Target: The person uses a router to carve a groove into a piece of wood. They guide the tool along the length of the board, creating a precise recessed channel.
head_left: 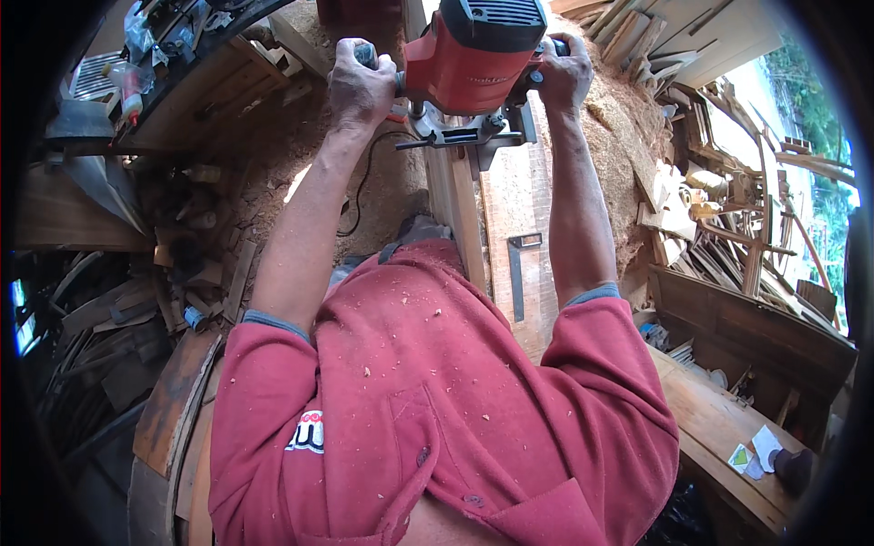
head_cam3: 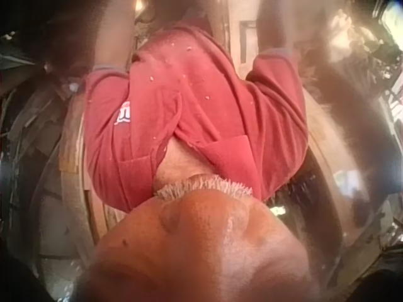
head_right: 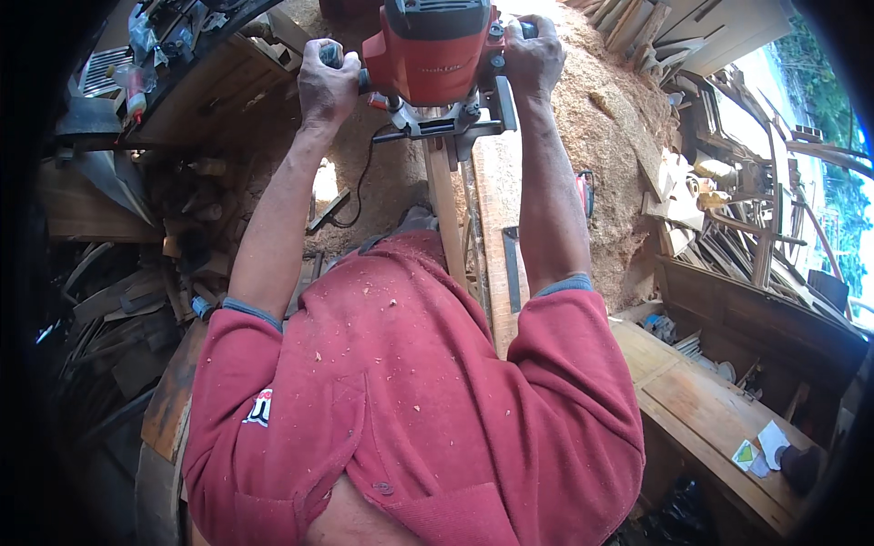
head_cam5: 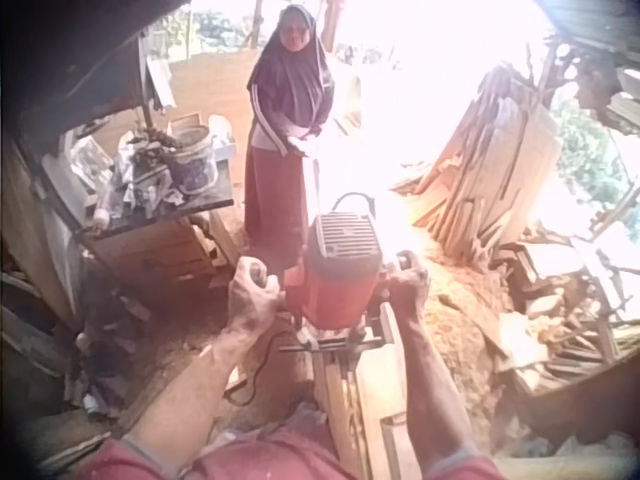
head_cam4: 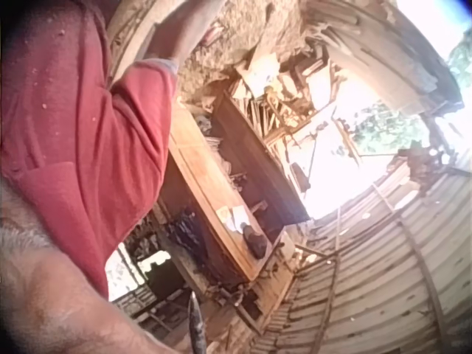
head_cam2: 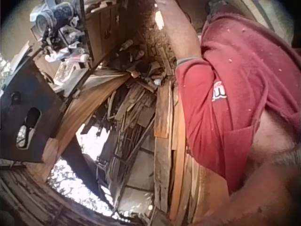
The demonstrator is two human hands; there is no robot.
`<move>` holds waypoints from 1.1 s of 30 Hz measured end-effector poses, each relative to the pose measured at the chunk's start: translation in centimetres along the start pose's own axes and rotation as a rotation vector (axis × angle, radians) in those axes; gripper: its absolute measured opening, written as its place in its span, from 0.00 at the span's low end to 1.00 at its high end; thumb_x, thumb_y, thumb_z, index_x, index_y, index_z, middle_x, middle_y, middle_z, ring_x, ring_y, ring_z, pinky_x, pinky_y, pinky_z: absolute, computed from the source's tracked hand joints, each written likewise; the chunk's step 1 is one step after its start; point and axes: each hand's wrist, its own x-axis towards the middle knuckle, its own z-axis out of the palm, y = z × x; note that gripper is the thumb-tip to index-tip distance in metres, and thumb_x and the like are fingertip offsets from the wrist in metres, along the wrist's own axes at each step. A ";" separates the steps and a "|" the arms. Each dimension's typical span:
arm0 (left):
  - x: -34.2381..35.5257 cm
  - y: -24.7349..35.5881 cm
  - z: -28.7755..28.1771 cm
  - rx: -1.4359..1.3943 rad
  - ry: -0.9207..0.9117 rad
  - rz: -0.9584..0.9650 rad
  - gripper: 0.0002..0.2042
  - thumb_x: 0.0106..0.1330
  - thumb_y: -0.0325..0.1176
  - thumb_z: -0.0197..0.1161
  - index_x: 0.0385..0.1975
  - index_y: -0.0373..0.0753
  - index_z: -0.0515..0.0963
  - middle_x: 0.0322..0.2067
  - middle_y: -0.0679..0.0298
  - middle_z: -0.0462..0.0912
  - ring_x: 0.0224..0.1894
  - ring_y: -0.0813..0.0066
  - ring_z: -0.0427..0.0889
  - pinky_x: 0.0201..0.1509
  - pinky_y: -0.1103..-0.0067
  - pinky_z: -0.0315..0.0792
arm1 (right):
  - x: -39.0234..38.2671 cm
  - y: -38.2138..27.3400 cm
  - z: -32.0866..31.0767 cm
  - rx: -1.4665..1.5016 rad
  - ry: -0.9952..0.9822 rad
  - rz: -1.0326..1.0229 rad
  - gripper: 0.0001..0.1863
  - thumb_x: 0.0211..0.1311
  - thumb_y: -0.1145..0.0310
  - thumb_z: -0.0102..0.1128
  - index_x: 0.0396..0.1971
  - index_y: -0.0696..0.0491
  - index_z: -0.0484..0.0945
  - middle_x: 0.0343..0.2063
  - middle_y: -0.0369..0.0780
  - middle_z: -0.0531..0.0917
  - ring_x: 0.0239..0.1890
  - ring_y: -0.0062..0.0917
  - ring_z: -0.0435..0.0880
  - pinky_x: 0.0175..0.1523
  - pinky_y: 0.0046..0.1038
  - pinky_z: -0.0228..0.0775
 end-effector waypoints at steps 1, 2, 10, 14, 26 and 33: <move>0.0 -0.1 0.0 0.003 -0.002 -0.006 0.13 0.58 0.35 0.66 0.38 0.36 0.74 0.28 0.60 0.81 0.31 0.66 0.83 0.42 0.69 0.77 | 0.0 0.0 0.0 0.003 0.005 -0.001 0.12 0.55 0.58 0.65 0.34 0.49 0.84 0.28 0.46 0.87 0.33 0.40 0.87 0.44 0.37 0.77; 0.0 -0.2 0.0 0.012 0.011 0.010 0.13 0.58 0.35 0.66 0.38 0.36 0.74 0.28 0.60 0.81 0.31 0.66 0.82 0.42 0.69 0.77 | -0.1 -0.1 0.1 0.004 0.006 -0.001 0.12 0.54 0.58 0.65 0.33 0.49 0.84 0.28 0.46 0.87 0.33 0.40 0.87 0.43 0.37 0.77; -0.1 -0.2 0.0 0.004 0.024 0.051 0.13 0.58 0.36 0.67 0.38 0.37 0.74 0.27 0.61 0.80 0.30 0.67 0.82 0.42 0.70 0.77 | -0.3 0.5 0.1 0.014 0.050 -0.034 0.11 0.55 0.62 0.66 0.35 0.51 0.85 0.31 0.42 0.87 0.35 0.32 0.87 0.44 0.33 0.77; 0.3 -0.7 -0.1 0.035 0.030 0.057 0.13 0.58 0.36 0.65 0.39 0.38 0.74 0.28 0.55 0.83 0.33 0.57 0.86 0.44 0.65 0.78 | -0.5 -0.7 0.1 0.032 -0.027 0.066 0.10 0.56 0.68 0.64 0.37 0.55 0.82 0.26 0.44 0.86 0.29 0.31 0.85 0.36 0.32 0.75; -0.2 -2.0 0.8 0.026 0.011 0.047 0.13 0.58 0.35 0.67 0.37 0.38 0.74 0.26 0.63 0.79 0.29 0.70 0.80 0.40 0.71 0.77 | -0.8 1.9 0.8 0.073 -0.088 -0.032 0.15 0.53 0.60 0.68 0.36 0.55 0.84 0.29 0.43 0.86 0.32 0.30 0.86 0.41 0.30 0.76; -1.4 -4.7 2.0 0.009 0.002 0.026 0.13 0.59 0.34 0.67 0.40 0.39 0.73 0.28 0.54 0.82 0.32 0.56 0.85 0.41 0.65 0.78 | -3.2 2.1 2.2 -0.044 -0.056 0.043 0.09 0.57 0.63 0.63 0.34 0.51 0.81 0.25 0.46 0.86 0.29 0.39 0.87 0.39 0.37 0.78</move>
